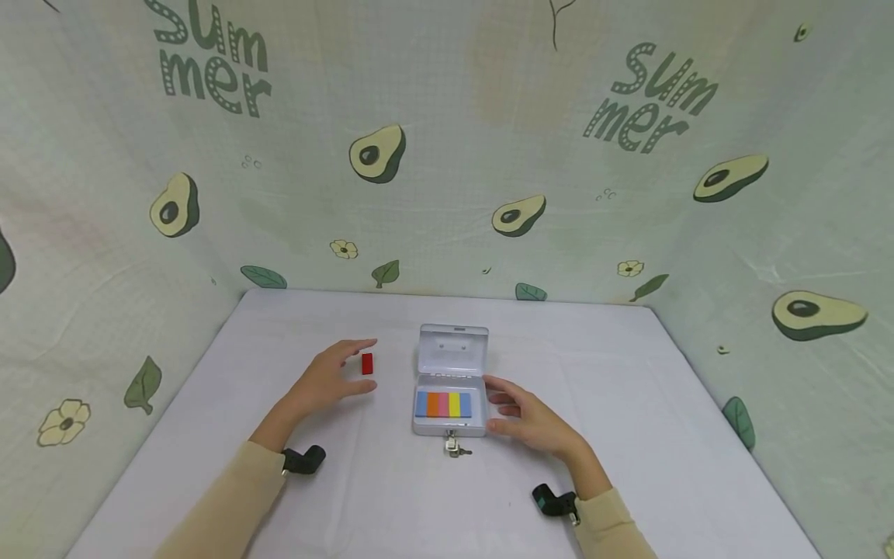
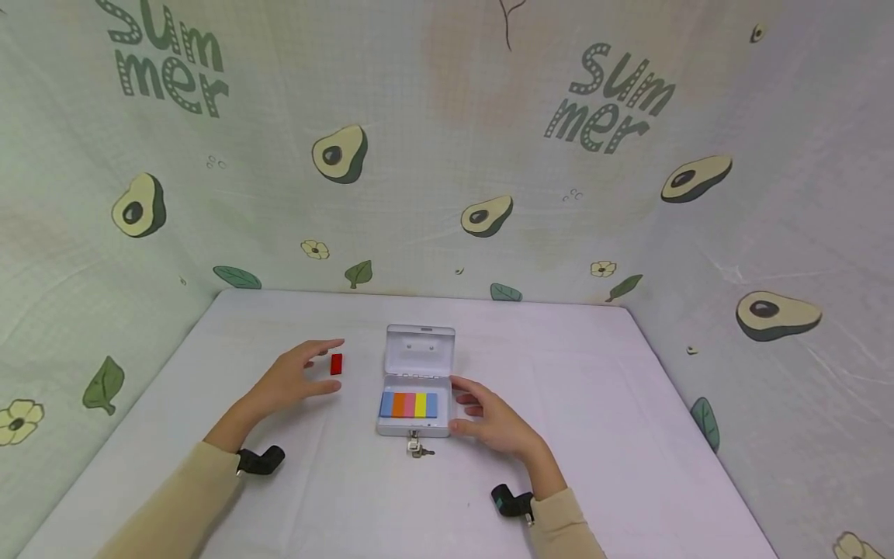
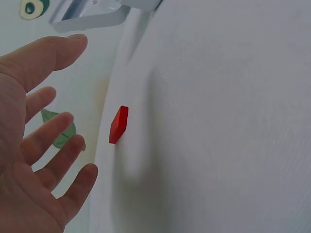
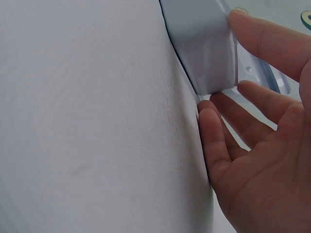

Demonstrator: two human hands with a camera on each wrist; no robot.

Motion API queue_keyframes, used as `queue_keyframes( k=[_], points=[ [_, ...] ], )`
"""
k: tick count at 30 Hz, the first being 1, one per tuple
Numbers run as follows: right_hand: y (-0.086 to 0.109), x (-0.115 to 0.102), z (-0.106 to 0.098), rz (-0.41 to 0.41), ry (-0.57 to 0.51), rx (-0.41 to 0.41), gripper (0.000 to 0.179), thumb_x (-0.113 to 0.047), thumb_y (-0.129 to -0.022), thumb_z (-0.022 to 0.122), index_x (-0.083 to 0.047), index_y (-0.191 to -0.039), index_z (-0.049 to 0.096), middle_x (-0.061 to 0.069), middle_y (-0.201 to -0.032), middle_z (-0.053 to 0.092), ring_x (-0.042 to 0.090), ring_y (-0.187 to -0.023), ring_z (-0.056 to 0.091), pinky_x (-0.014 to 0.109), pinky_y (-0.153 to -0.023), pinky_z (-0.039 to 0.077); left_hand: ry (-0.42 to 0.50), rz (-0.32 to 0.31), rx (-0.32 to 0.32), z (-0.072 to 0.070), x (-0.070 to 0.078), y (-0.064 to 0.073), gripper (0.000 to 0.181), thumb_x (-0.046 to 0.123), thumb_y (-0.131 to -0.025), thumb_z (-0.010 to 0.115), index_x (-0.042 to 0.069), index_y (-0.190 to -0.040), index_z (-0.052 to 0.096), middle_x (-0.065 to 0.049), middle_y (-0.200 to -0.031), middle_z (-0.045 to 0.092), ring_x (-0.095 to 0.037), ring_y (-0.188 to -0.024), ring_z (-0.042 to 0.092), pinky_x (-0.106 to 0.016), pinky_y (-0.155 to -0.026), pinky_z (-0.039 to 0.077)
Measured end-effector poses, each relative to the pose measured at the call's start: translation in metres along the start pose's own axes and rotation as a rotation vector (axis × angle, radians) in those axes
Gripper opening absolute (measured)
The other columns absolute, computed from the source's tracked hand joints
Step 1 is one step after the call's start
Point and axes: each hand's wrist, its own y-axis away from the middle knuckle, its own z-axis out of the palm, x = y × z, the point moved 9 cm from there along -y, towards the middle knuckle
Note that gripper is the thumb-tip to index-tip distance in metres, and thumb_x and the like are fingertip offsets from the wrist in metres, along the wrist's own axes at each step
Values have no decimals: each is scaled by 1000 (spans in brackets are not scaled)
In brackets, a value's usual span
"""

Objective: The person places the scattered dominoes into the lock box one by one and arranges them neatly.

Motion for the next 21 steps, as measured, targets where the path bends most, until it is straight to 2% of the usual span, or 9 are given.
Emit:
queue_keyframes(
  k=[11, 16, 21],
  points=[
    [1, 1, 0, 10, -1, 0, 79, -27, -98, 79, -12, -164, 39, 14, -164, 45, 37, -143, 52, 57, -121, 41, -103, 8, -49, -17, -6, -10, 76, 26, -90, 86, 17, -157, 53, -19, -157, 52, -44, -140, 51, -65, -110, 50],
    [2, -2, 0, 13, -2, 0, 79, -26, -98, 79, -12, -165, 38, 15, -163, 46, 37, -142, 52, 56, -121, 41, -130, 5, -67, -21, -12, -16, 76, 26, -90, 86, 18, -158, 53, -18, -156, 53, -42, -138, 54, -63, -110, 51],
    [2, -3, 0, 8, -8, -2, 79, -24, -98, 78, -11, -165, 37, 16, -162, 46, 37, -142, 53, 56, -121, 42, -158, 34, -88, -21, -14, -23, 75, 26, -89, 86, 15, -156, 54, -18, -153, 56, -41, -136, 57, -63, -110, 50]
  ],
)
